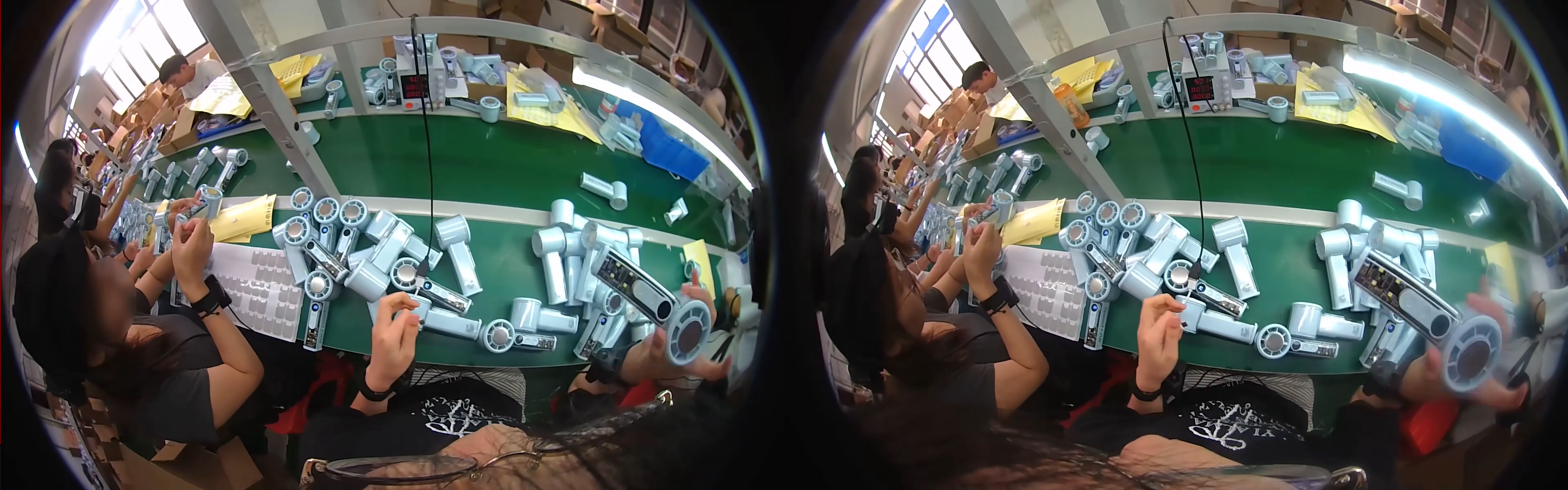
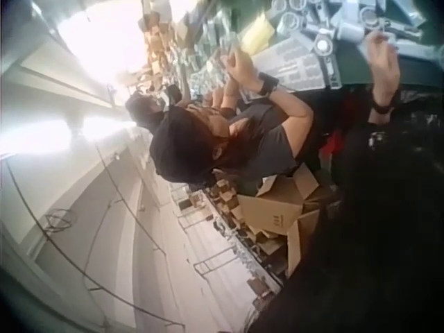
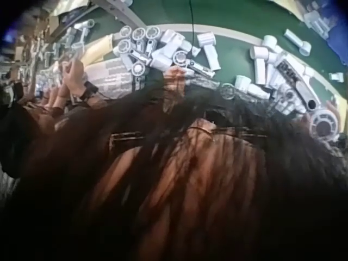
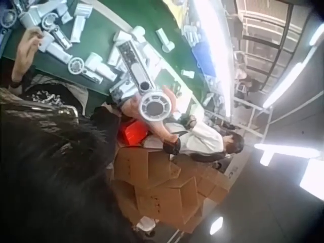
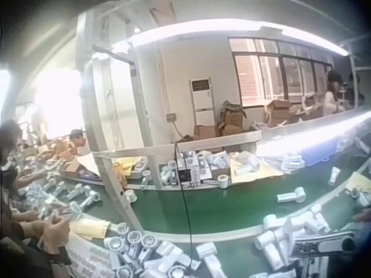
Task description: The person picks up a handheld fan, inserts a small white cable into its base to test it, and then sets it back down on the table.
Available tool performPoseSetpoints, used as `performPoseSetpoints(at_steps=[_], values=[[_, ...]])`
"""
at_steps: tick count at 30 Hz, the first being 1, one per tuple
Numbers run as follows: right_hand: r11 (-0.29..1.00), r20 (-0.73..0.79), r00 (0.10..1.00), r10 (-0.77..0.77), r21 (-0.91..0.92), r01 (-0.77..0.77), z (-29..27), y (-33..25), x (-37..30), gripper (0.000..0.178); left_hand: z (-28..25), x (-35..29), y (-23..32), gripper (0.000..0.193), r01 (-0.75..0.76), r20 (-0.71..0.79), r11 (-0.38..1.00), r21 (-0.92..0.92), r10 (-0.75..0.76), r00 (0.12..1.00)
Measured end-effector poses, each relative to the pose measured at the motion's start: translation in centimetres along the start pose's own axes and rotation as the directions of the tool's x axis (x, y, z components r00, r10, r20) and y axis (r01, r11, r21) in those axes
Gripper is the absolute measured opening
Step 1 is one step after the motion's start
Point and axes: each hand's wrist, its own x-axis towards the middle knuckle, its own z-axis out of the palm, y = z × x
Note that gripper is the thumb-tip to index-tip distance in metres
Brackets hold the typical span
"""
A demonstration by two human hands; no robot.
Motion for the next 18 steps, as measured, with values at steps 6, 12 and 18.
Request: performPoseSetpoints(at_steps=[6,12,18], values=[[0.238,0.533,0.795,0.290,0.765,-0.599,-3.5,7.9,-0.5,0.093,1.3,0.8,-0.2,0.019,-0.109,0.052,0.967,0.229,0.099,0.994],[0.657,0.369,0.727,0.579,0.316,-0.684,5.0,7.5,2.4,0.088,0.2,1.5,0.1,0.017,-0.050,0.066,0.965,0.256,0.034,0.997],[0.434,0.501,0.336,0.797,-0.090,-0.896,15.3,17.2,-3.0,0.089,1.2,2.4,-0.1,0.016,-0.031,0.085,0.984,0.178,0.016,0.996]])
